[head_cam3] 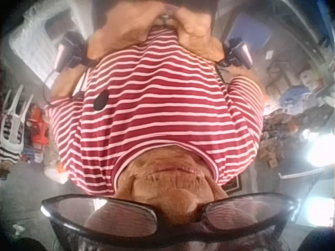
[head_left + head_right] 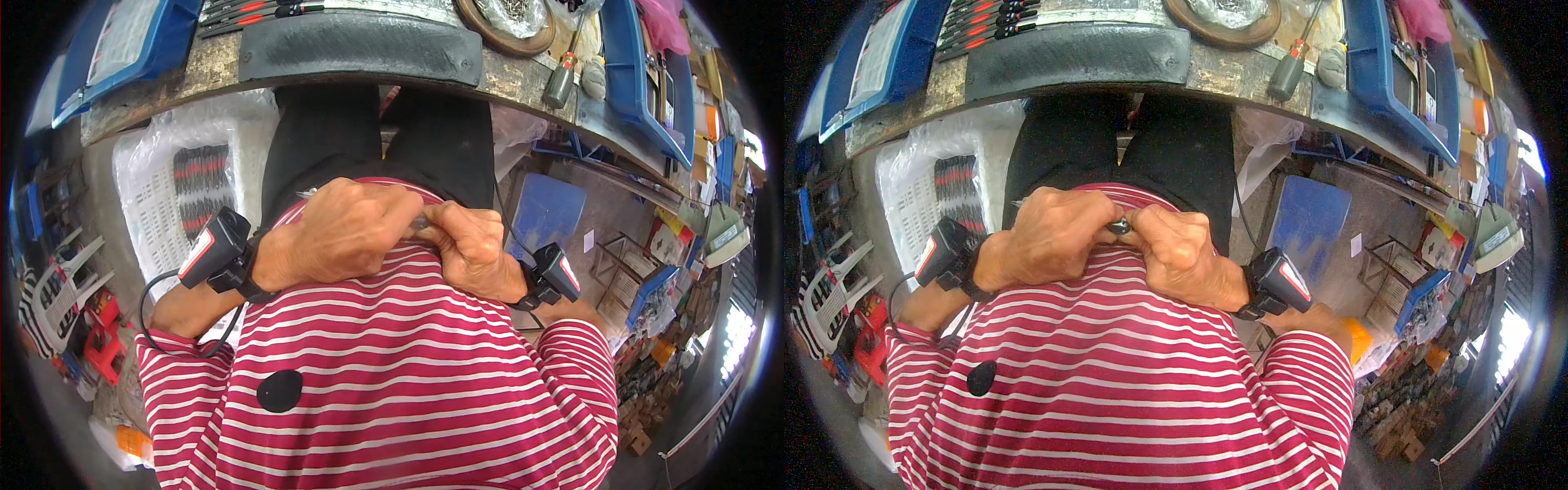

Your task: The person assembles screwdrivers by inserting metal shafts into red and black handles and securing them with small metal pins. They repeatedly pick up shafts and handles, align them, insert pins, and place the completed screwdrivers into a blue tray.

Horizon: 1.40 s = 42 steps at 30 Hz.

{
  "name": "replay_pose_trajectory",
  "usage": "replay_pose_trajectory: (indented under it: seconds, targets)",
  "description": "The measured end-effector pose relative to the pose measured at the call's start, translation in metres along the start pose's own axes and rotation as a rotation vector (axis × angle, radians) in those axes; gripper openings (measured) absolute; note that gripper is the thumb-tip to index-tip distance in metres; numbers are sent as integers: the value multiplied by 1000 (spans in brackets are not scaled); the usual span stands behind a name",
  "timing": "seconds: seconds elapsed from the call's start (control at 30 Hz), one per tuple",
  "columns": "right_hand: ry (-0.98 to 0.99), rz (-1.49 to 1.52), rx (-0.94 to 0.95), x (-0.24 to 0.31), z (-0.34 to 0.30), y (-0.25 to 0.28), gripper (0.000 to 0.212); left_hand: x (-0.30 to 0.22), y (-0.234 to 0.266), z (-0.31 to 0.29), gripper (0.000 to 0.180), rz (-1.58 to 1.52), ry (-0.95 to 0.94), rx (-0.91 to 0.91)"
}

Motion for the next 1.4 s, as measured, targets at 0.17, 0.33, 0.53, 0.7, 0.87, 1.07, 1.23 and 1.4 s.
replay_pose_trajectory:
  seconds: [0.17, 0.33, 0.53, 0.7, 0.87, 1.07, 1.23, 1.4]
  targets:
    - [7, 34, 1, -4, 0, 0, 14, 1, -2, -1, 15, -27, -1, 8]
    - [-26, -20, -53, -3, 1, -3, 15, 0, -5, -1, 17, -26, 60, -108]
    - [-32, 9, 4, -5, -1, -3, 16, 3, -6, -1, 16, -70, 17, -77]
    - [1, 25, -30, -8, 3, -2, 15, 5, -5, 2, 18, -17, 44, -28]
    - [-25, -62, -74, -11, 13, 3, 16, 10, 2, 15, 18, -15, 29, -117]
    - [37, -92, -98, -14, 33, 19, 19, 13, 17, 35, 16, 72, -41, -166]
    - [56, -100, -47, -19, 55, 41, 22, 13, 39, 57, 14, 158, -114, -200]
    - [61, -118, -50, -19, 70, 53, 20, 13, 49, 71, 13, 170, -141, -223]
Point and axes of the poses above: each hand's wrist, its own z-axis towards the middle knuckle, its own y-axis out of the back of the hand, x = y × z, the point moved 3 cm from there along z, towards the middle knuckle, and after that the axes turned 5 degrees about y, right-handed, at the moved point
